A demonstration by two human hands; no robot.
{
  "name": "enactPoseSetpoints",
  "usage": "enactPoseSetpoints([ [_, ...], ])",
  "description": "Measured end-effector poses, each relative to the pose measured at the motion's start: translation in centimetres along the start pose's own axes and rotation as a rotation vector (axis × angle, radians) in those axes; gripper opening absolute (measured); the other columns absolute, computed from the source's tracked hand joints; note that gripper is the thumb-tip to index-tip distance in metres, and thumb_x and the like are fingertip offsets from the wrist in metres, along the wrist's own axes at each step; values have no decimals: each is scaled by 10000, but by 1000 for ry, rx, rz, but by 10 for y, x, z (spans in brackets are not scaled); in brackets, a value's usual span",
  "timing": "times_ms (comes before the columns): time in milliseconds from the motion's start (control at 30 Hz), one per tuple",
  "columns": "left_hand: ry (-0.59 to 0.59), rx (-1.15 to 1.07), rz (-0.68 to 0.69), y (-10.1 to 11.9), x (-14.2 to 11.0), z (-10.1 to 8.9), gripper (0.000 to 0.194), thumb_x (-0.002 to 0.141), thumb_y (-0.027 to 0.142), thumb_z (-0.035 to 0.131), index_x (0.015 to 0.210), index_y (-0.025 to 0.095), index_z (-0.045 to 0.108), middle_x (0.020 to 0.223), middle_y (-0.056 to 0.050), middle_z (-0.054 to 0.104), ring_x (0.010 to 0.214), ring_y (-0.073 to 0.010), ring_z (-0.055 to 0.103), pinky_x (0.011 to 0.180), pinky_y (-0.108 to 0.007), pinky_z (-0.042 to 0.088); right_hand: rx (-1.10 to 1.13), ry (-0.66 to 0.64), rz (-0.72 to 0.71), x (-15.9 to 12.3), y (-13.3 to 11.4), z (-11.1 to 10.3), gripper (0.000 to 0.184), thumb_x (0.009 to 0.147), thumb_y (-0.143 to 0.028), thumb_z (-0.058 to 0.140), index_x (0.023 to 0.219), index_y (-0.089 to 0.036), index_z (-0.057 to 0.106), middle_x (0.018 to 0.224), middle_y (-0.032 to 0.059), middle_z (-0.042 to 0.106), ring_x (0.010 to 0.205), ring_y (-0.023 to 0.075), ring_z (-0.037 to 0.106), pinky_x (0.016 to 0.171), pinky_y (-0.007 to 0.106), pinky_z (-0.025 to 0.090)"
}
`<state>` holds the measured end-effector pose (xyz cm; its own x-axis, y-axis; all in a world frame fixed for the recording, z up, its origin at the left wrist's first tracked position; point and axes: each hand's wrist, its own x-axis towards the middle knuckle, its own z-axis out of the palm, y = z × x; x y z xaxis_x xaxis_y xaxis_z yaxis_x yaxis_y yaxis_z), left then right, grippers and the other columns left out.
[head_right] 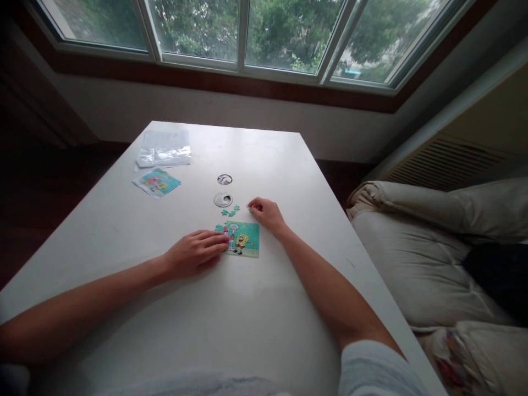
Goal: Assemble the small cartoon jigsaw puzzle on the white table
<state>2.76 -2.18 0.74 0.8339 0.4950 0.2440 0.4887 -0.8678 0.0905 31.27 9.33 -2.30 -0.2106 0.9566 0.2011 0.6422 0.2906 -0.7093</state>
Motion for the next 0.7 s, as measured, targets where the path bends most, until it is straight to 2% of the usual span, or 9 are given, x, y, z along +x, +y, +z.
enactPoseSetpoints([
  [200,60,12,38,1,-1,-1,307,1031,261,470,1291,192,617,1417,-87,635,1283,-236,601,1096,-408,471,45,-18,-12,-1,0,3,179,836,-269,645,959,-210,762,807,9,730,713,140,615,696,251,473],
  [300,94,-26,135,4,0,-5,260,1026,246,474,1216,191,642,1311,-88,696,1196,-216,643,1070,-389,477,59,-19,-10,-1,-1,2,182,837,-275,646,964,-212,759,812,10,731,711,141,612,694,255,474],
  [433,77,-89,270,7,2,-9,199,1011,233,493,1116,198,658,1146,-79,745,1057,-197,682,974,-354,509,86,-14,-8,-2,-5,0,185,836,-289,646,960,-206,756,824,14,733,728,145,614,709,261,480],
  [700,55,-102,274,6,2,-9,195,1008,235,495,1106,197,660,1142,-85,742,1075,-206,677,982,-357,500,111,-5,-9,-1,-5,1,189,836,-294,644,959,-207,758,866,15,747,750,144,625,745,268,492],
])
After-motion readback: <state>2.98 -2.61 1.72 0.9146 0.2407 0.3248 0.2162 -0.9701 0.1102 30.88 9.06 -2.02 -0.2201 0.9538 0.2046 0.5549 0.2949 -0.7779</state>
